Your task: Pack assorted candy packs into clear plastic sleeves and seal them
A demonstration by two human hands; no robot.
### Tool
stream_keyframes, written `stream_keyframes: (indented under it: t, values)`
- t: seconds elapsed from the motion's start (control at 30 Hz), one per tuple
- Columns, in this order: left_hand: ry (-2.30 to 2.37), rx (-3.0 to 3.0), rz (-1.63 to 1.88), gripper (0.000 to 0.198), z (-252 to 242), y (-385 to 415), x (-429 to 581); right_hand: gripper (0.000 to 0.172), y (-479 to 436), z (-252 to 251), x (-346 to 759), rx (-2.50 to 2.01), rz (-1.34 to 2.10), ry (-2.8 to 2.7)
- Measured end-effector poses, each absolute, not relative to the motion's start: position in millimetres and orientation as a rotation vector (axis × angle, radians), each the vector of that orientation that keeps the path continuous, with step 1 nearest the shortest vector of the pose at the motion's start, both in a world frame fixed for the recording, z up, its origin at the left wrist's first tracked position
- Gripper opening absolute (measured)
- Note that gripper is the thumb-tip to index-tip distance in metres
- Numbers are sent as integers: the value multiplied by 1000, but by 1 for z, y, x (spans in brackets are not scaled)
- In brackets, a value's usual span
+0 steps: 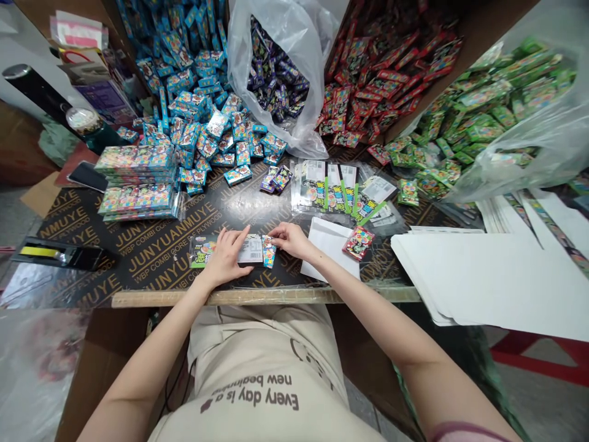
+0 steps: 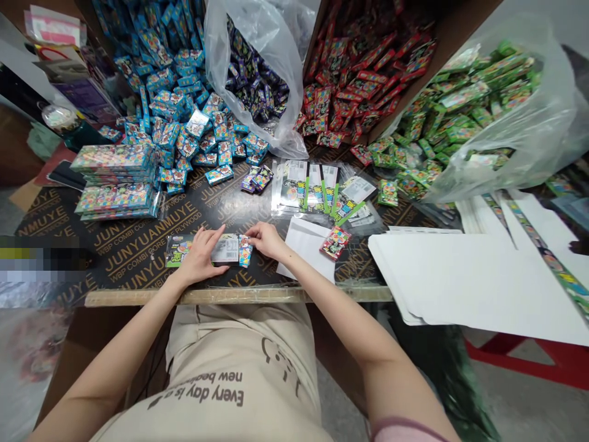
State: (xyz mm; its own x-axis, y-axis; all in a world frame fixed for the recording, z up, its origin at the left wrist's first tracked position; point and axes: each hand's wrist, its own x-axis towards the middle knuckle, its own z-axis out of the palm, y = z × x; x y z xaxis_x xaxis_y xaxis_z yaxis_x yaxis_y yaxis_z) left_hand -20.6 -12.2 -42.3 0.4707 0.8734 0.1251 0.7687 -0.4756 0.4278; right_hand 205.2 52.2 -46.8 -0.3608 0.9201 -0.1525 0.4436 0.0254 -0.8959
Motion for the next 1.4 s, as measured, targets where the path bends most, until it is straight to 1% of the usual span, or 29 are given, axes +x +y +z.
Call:
stream_keyframes:
  t: [0.13, 0.23, 0.3, 0.43, 0.5, 0.53, 0.57, 0.6, 0.63, 0.67, 0.7, 0.73, 0.77, 0.8, 0.83, 0.87, 0.93, 1.0, 1.07, 1.17, 1.23, 1.3, 1.33, 1.4]
  values:
    - [1333, 2449, 456, 105, -43, -12, -20, 13, 53, -46, 199, -1391, 1301, -1797]
    - [1370, 2440, 475, 104, -44, -12, -19, 11, 48, -49, 196, -1448, 1278, -1687]
    - [1392, 2432, 492, 101, -45, -11, -20, 14, 39, -51, 195, -1463, 1301, -1545]
    - [1407, 2434, 505, 98, -46, -10, -21, 30, 14, -51, 189, -1311, 1633, -1140]
    - [1429, 2426, 519, 98, -46, -9, -22, 33, 12, -48, 187, -1265, 1768, -1128]
    - [1441, 2421, 524, 99, -46, -8, -23, 31, 18, -45, 187, -1284, 1749, -1209]
    - [1451, 2416, 529, 99, -46, -8, -23, 28, 27, -42, 189, -1327, 1646, -1328]
    - [1456, 2413, 530, 100, -46, -7, -23, 27, 41, -39, 191, -1382, 1460, -1466]
    - [1459, 2412, 529, 100, -46, -7, -23, 29, 59, -35, 194, -1436, 1210, -1600]
    - [1464, 2410, 527, 100, -46, -6, -23, 36, 79, -32, 197, -1485, 934, -1698]
    - [1471, 2406, 527, 100, -46, -6, -22, 50, 101, -29, 201, -1530, 710, -1763]
    - [1478, 2401, 527, 100, -46, -6, -22, 69, 123, -27, 204, -1589, 571, -1812]
    - [1484, 2395, 525, 99, -46, -5, -21, 85, 144, -25, 207, -1655, 508, -1851]
    - [1488, 2391, 524, 99, -46, -5, -21, 96, 162, -24, 209, -1705, 499, -1898]
    - [1491, 2386, 523, 98, -46, -5, -20, 101, 176, -23, 210, -1742, 519, -1939]
    - [1490, 2381, 524, 97, -46, -5, -20, 101, 186, -22, 211, -1754, 547, -1973]
    - [1474, 2362, 536, 94, -45, -5, -21, 94, 188, -20, 209, -1667, 606, -2010]
    - [1453, 2303, 610, 88, -40, -6, -22, 90, 168, -16, 205, -1438, 722, -2002]
    - [1459, 2137, 780, 79, -31, -7, -19, 93, 132, -10, 200, -1136, 894, -1964]
    - [1448, 1546, 1089, 59, -11, -8, -6, 99, 70, -4, 193, -816, 1144, -1837]
    - [1271, 1046, 1083, 53, 3, -8, 7, 107, 37, -4, 191, -725, 1291, -1686]
    - [1061, 679, 960, 54, 14, -9, 21, 111, 15, -8, 193, -701, 1365, -1582]
    - [998, 576, 921, 57, 17, -9, 27, 111, 9, -11, 196, -709, 1363, -1574]
    - [995, 509, 959, 65, 20, -9, 35, 106, 2, -15, 206, -761, 1287, -1637]
